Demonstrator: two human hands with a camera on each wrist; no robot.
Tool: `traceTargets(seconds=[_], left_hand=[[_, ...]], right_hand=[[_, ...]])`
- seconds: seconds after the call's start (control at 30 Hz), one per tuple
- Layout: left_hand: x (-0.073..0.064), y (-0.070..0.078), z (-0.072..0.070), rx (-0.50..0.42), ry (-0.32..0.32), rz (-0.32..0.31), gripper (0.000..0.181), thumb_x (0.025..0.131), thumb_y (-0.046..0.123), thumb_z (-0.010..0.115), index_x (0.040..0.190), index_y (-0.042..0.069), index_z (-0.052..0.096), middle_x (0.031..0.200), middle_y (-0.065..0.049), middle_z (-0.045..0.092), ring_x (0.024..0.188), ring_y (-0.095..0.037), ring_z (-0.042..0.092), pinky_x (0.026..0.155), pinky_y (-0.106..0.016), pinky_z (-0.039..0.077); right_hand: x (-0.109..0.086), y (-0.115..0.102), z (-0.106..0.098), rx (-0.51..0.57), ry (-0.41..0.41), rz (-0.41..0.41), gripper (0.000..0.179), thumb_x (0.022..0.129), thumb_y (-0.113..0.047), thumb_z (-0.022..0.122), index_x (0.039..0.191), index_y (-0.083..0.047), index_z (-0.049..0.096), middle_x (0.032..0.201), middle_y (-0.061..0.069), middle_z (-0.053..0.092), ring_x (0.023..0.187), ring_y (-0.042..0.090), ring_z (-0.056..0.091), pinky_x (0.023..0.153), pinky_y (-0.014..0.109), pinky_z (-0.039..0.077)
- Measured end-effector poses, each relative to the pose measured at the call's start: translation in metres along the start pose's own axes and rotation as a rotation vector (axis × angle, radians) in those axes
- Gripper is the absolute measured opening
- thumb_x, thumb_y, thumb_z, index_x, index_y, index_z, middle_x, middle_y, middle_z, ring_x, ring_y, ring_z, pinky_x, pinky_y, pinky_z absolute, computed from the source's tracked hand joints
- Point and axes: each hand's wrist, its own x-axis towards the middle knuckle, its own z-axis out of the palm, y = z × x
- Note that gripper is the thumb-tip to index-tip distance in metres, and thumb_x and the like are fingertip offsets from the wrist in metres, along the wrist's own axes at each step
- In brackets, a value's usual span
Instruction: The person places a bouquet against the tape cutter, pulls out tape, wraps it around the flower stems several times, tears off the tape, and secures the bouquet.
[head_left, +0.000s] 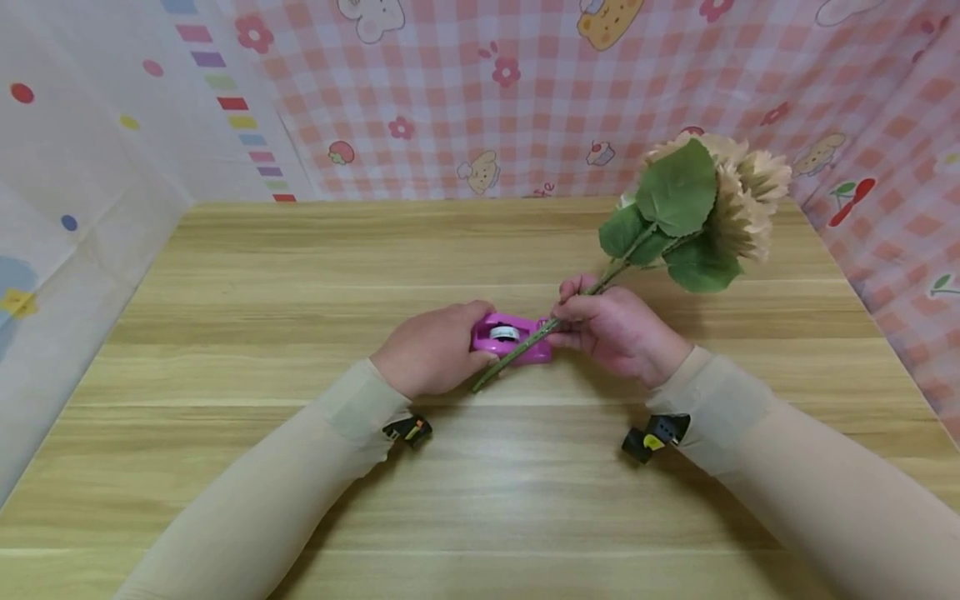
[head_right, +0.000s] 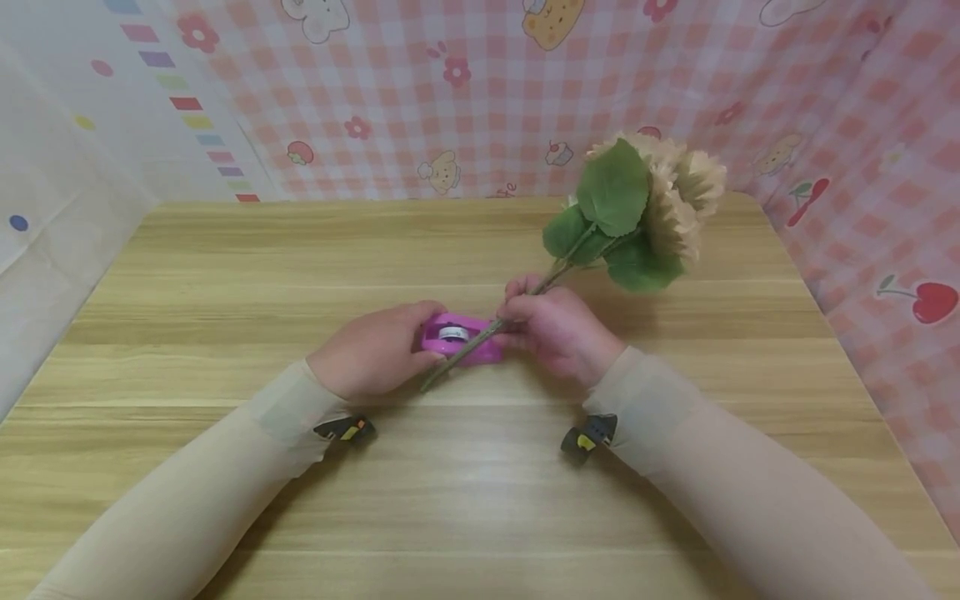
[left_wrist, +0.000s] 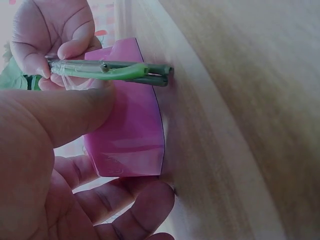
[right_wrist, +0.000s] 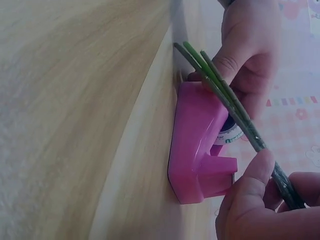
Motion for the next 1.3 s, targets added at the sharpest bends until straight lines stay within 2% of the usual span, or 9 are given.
traceTargets(seconds=[0.2, 0.43, 0.67, 0.9, 1.13, 1.3], left_hand=[[-0.0003, 0.0002, -0.0002, 0.003, 0.005, 0.006, 0.057, 0.103, 0.048, 0.062, 0.152, 0.021, 0.049, 0.121, 0.001, 0.067, 0.105, -0.02, 0.067, 0.094, -0.043, 0.057], [-0.0004, -0.0003, -0.0003, 0.0, 0.017, 0.027, 0.053, 0.104, 0.052, 0.06, 0.146, 0.021, 0.053, 0.11, 0.003, 0.066, 0.098, -0.018, 0.066, 0.089, -0.041, 0.057], [-0.0005, -0.0002, -0.0004, -0.001, 0.013, 0.023, 0.054, 0.103, 0.052, 0.061, 0.146, 0.021, 0.053, 0.111, 0.002, 0.066, 0.099, -0.019, 0.066, 0.09, -0.042, 0.057], [-0.0009, -0.0002, -0.0006, -0.001, 0.015, 0.017, 0.054, 0.104, 0.051, 0.06, 0.147, 0.02, 0.053, 0.114, 0.001, 0.067, 0.102, -0.02, 0.068, 0.093, -0.043, 0.058], [-0.001, -0.0001, -0.0002, 0.012, 0.023, 0.03, 0.054, 0.104, 0.051, 0.059, 0.148, 0.019, 0.053, 0.117, -0.001, 0.068, 0.107, -0.022, 0.069, 0.096, -0.045, 0.058], [-0.001, 0.0, 0.0001, 0.019, 0.033, 0.036, 0.051, 0.105, 0.051, 0.059, 0.144, 0.019, 0.055, 0.114, -0.001, 0.068, 0.105, -0.022, 0.069, 0.094, -0.045, 0.058]], right_hand=[[0.0001, 0.0004, -0.0016, 0.034, -0.041, -0.003, 0.022, 0.101, 0.008, 0.045, 0.092, -0.012, 0.049, 0.081, 0.003, 0.063, 0.075, 0.013, 0.069, 0.078, 0.025, 0.063], [-0.0004, -0.001, -0.0023, 0.166, -0.065, -0.003, 0.029, 0.106, 0.002, 0.043, 0.084, -0.012, 0.056, 0.081, 0.004, 0.066, 0.075, 0.015, 0.069, 0.077, 0.028, 0.064], [0.0011, 0.0006, -0.0024, 0.122, -0.074, -0.025, 0.028, 0.105, 0.006, 0.048, 0.086, -0.012, 0.055, 0.082, 0.005, 0.063, 0.074, 0.015, 0.071, 0.075, 0.025, 0.064], [0.0007, -0.0016, -0.0032, 0.101, -0.1, -0.004, 0.025, 0.105, 0.007, 0.049, 0.089, -0.012, 0.053, 0.084, 0.006, 0.066, 0.078, 0.016, 0.07, 0.08, 0.027, 0.064], [-0.001, -0.004, -0.0039, 0.144, -0.045, 0.027, 0.018, 0.105, 0.007, 0.052, 0.098, -0.009, 0.047, 0.088, 0.008, 0.074, 0.081, 0.017, 0.075, 0.082, 0.028, 0.064], [-0.0011, -0.0031, -0.0039, 0.158, -0.001, 0.029, 0.021, 0.107, 0.003, 0.053, 0.092, -0.004, 0.066, 0.092, 0.008, 0.077, 0.085, 0.016, 0.076, 0.088, 0.027, 0.063]])
